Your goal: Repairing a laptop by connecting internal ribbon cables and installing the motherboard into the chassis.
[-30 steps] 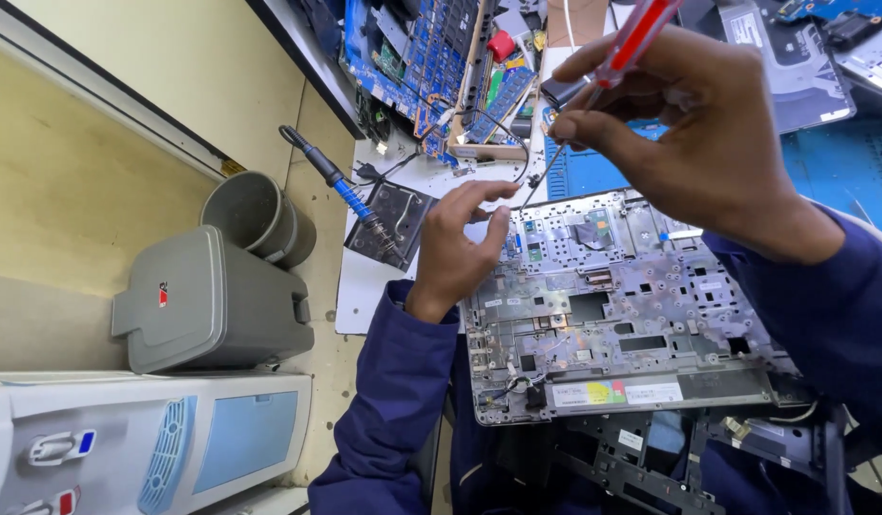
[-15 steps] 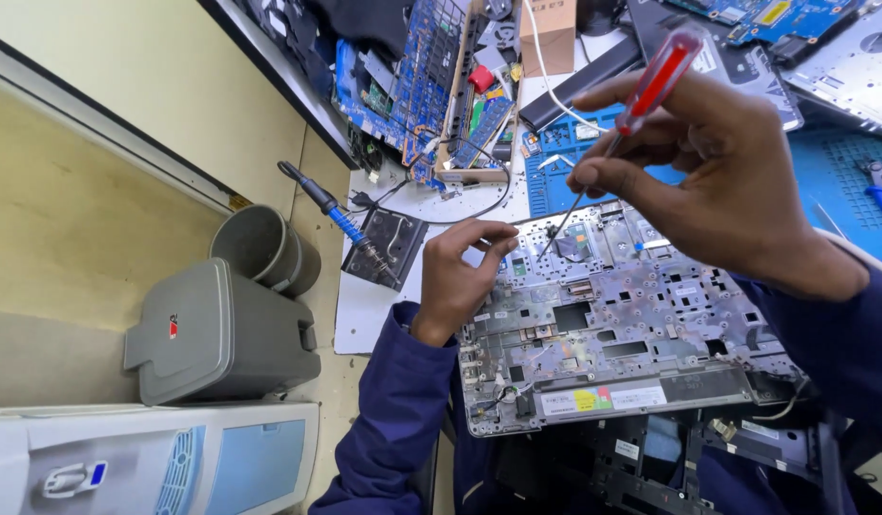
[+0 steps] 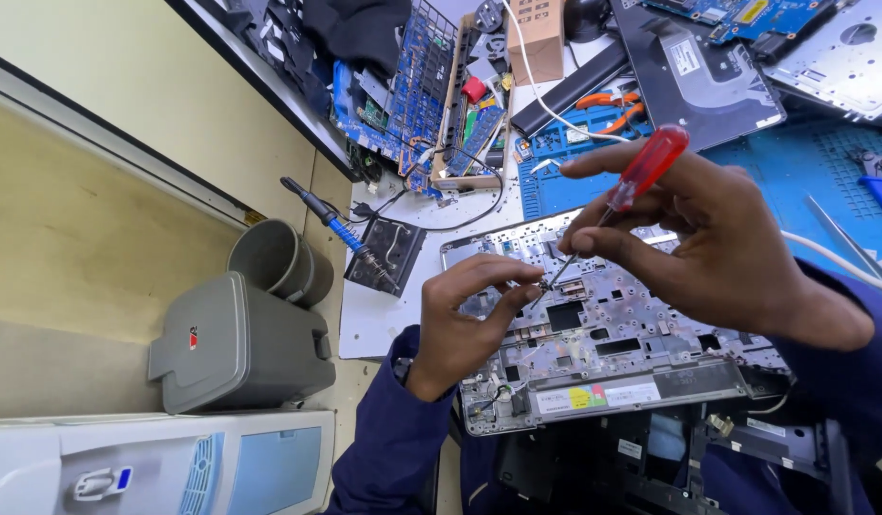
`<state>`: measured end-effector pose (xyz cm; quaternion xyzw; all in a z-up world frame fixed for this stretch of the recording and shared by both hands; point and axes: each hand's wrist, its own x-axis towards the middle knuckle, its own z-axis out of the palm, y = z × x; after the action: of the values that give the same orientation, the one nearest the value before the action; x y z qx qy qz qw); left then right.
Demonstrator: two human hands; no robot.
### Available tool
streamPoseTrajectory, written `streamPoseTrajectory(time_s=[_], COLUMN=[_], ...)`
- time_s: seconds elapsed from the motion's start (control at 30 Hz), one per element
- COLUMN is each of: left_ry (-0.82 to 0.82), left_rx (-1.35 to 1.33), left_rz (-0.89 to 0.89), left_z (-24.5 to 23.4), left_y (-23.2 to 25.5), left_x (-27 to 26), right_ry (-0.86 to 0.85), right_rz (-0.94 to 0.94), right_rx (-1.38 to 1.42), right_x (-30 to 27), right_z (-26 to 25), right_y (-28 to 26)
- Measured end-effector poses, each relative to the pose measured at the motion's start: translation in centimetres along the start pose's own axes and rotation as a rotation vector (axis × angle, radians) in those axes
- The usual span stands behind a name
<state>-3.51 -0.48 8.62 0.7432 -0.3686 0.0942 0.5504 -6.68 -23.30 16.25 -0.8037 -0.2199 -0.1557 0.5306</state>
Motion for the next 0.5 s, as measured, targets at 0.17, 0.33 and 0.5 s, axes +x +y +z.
streamPoseTrajectory(time_s=[0.17,0.33,0.5], left_ry=[0.064,-0.116,-0.128], left_rx=[0.214,0.759,0.86], left_rz=[0.091,-0.179,-0.178], left_z=[-2.1,-3.2,-2.3], left_y=[-2.9,-10.0,-11.9], left_x=[-0.3,-1.4,-2.0], right_ry=[-0.067,0.133,-0.127], right_rz=[-0.095,0.275,0.299], right_rx=[0.034,-0.005,0.081], right_x=[-5.2,-14.5,-24.4], right_z=[-1.4,-1.2,-3.1], right_y=[-0.1,0.5,11.0])
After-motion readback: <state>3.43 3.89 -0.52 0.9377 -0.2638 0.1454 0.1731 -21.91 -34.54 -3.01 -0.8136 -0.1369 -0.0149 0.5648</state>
